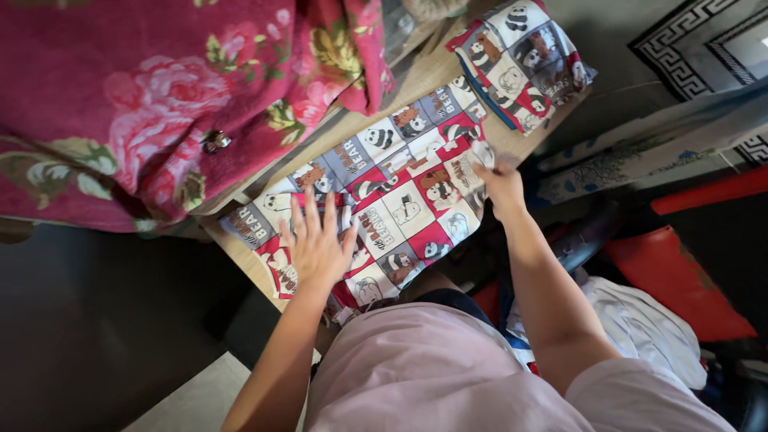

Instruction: The person folds several garments on a wooden table. They fold blue shorts, a patterned shirt, and a white and blue shirt, placing each folded item on the table.

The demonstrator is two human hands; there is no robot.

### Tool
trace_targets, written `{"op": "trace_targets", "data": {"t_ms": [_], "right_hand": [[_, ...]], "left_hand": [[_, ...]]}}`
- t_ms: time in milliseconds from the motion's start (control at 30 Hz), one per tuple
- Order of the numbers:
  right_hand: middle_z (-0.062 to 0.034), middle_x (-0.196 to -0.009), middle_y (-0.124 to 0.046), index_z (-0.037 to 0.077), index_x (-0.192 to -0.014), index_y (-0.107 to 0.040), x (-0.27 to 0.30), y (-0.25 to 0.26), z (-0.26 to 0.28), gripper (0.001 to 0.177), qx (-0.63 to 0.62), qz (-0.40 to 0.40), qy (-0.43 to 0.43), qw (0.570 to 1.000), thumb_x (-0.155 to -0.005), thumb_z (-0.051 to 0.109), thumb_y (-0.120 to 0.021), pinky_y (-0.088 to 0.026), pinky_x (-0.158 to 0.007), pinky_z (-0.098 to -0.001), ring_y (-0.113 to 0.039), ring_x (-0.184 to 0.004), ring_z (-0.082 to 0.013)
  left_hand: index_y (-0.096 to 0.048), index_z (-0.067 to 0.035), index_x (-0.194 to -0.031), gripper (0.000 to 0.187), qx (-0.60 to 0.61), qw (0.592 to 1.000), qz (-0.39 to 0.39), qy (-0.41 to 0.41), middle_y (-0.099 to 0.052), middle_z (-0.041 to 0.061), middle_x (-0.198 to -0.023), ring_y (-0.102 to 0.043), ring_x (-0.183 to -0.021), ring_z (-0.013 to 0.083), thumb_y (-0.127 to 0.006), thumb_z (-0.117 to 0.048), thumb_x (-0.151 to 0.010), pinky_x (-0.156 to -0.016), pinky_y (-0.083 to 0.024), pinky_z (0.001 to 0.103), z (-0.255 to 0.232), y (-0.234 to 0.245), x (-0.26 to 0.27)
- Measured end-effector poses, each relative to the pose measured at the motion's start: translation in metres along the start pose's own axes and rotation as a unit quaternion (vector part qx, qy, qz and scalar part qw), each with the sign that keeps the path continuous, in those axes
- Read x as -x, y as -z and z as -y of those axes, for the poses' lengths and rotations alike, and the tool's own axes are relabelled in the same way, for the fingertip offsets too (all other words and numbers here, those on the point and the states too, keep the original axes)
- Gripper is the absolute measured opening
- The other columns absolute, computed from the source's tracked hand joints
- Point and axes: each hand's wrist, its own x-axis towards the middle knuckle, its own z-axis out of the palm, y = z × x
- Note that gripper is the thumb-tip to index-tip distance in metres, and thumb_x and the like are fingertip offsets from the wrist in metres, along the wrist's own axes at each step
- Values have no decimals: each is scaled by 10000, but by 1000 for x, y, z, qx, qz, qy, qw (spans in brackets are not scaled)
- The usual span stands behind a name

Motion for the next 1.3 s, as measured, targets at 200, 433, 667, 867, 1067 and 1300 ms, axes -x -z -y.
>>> {"op": "trace_targets", "data": {"t_ms": [200,433,667,867,1067,1300], "right_hand": [[-107,-1113,-713,5,-1183,-619,-10,2,44,282,-379,242,45,892,-911,-22,-687,-585,-900,-355,-711,-1008,-207],[-45,-1005,-702,75,-1134,-662,-46,29,58,247,-120,250,-74,958,-890,60,-699,-503,-716,-290,-663,-865,-147],[-1,-891,-676,115,-1004,-655,-93,51,-4,210,-272,182,-144,934,-840,29,-753,-478,-607,-245,-623,-716,-107],[-51,-860,-660,76,-883,-567,-95,25,-43,267,-301,220,54,926,-836,-106,-757,-496,-652,-279,-630,-740,-149],[24,-931,-595,56,-1011,-587,-56,15,-2,142,-107,278,188,936,-914,-22,-655,-502,-773,-285,-588,-880,-125],[-168,-803,-636,10,-972,-548,-25,34,60,334,301,315,177,883,-989,312,-689,-519,-712,-417,-650,-751,-324]], "left_hand": [[-246,-260,-1610,829,-14,987,152,48,-62,102,-1706,-45,-1543,413,-443,-681,-924,-1186,-26,653,-9,-10,-43],[-186,-301,-1626,857,-40,981,178,64,-32,67,-1711,-25,-1559,386,-397,-729,-913,-1203,-20,641,-10,-10,-44],[-497,-207,-1449,795,-22,988,119,93,-323,111,-1575,-216,-1482,393,-615,-638,-791,-1122,-163,666,-24,9,-49],[-692,-103,-1225,335,169,978,-41,-115,-682,140,-1116,-646,-1013,338,-705,-268,-934,-882,-499,467,-101,-33,-157],[-571,-115,-1306,546,128,983,90,-91,-582,114,-1334,-524,-1202,321,-711,-313,-818,-944,-409,533,-201,-105,-277],[-614,-128,-1041,156,171,985,8,-36,-668,132,-1130,-609,-1082,341,-675,-242,-955,-911,-430,545,-205,-171,-283]]}}
